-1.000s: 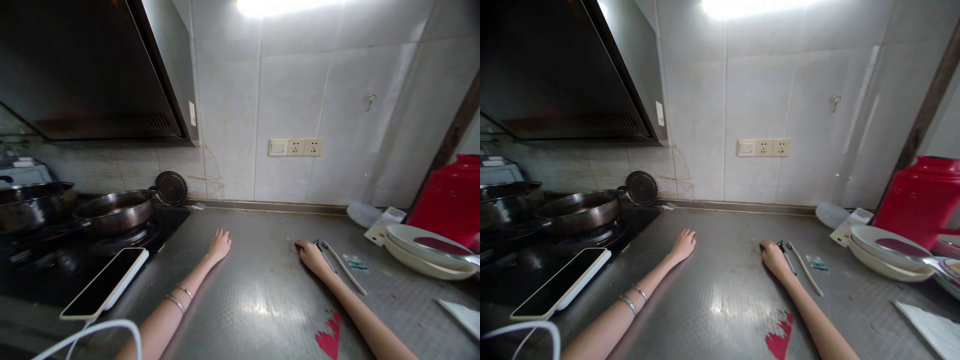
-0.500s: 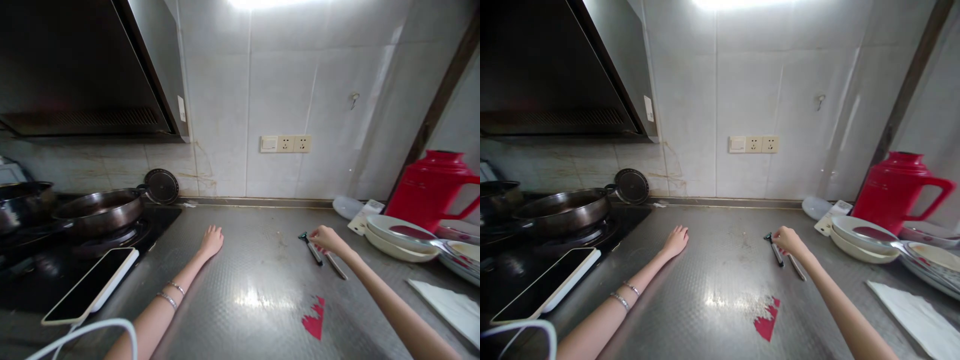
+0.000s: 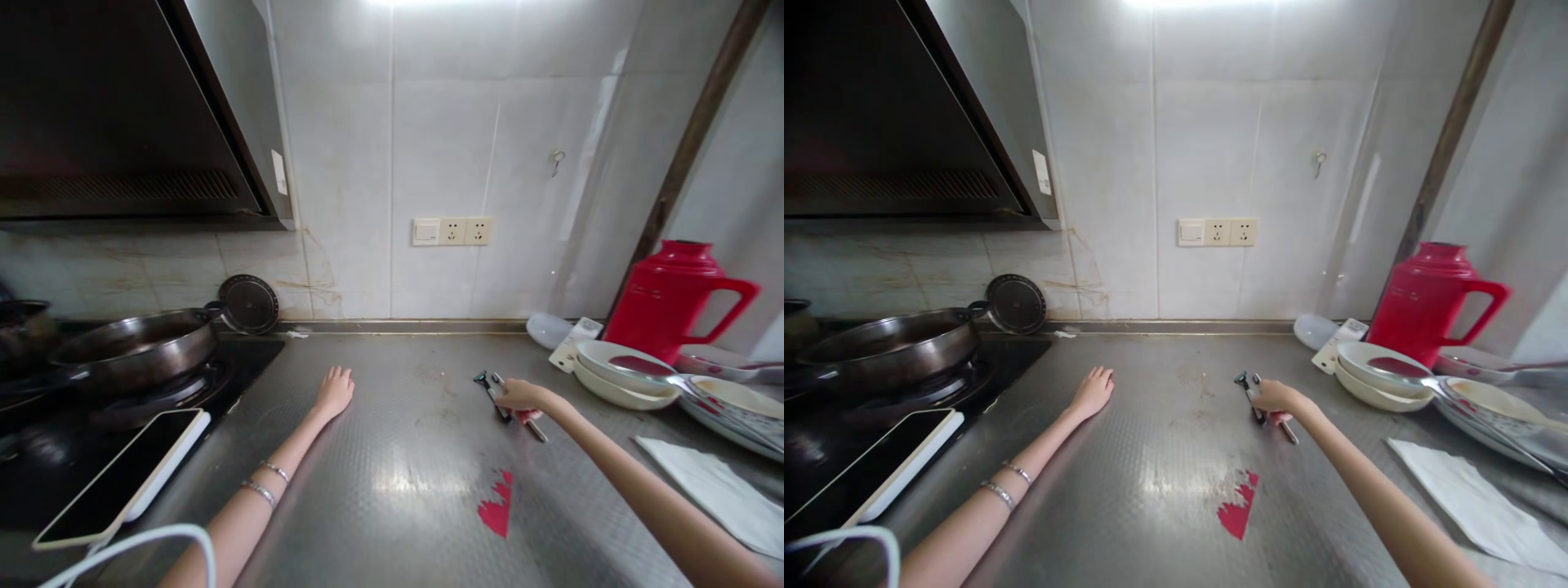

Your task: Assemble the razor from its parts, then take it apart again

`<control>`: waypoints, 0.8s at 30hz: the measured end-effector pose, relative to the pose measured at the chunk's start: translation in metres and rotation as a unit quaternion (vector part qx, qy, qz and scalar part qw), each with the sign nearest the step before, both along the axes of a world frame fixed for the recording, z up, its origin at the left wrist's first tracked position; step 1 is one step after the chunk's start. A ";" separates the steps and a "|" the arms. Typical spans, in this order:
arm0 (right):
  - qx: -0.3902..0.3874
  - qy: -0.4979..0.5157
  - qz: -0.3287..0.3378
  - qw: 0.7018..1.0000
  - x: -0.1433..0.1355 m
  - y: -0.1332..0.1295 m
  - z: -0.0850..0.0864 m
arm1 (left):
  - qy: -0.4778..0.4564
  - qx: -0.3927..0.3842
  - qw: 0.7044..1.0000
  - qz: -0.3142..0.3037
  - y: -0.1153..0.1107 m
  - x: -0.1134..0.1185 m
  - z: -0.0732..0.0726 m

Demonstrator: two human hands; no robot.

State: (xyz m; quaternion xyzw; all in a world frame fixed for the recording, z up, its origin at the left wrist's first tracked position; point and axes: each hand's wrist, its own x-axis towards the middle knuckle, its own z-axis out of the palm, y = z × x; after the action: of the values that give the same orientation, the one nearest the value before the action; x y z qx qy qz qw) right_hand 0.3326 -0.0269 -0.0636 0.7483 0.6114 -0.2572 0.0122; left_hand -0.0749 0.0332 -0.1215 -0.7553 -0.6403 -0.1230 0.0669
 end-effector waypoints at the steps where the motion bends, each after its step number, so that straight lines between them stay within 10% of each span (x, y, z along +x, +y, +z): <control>1: -0.010 -0.005 0.012 1.000 0.001 0.002 -0.002 | -0.001 0.000 1.000 0.002 0.000 0.000 0.000; 15: 0.121 -0.060 0.069 0.988 -0.009 -0.012 0.004 | -0.013 -0.001 1.000 0.010 -0.001 0.002 0.001; 24: 0.265 -0.146 0.082 0.950 -0.054 -0.024 0.025 | -0.187 0.043 0.981 -0.024 -0.020 0.039 0.037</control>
State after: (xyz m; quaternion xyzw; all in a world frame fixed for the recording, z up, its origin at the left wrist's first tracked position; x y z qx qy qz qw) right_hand 0.2790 -0.0510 -0.0383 0.7011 0.7085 0.0277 -0.0761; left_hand -0.0357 0.0131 -0.0847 -0.7305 -0.6174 -0.2906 -0.0247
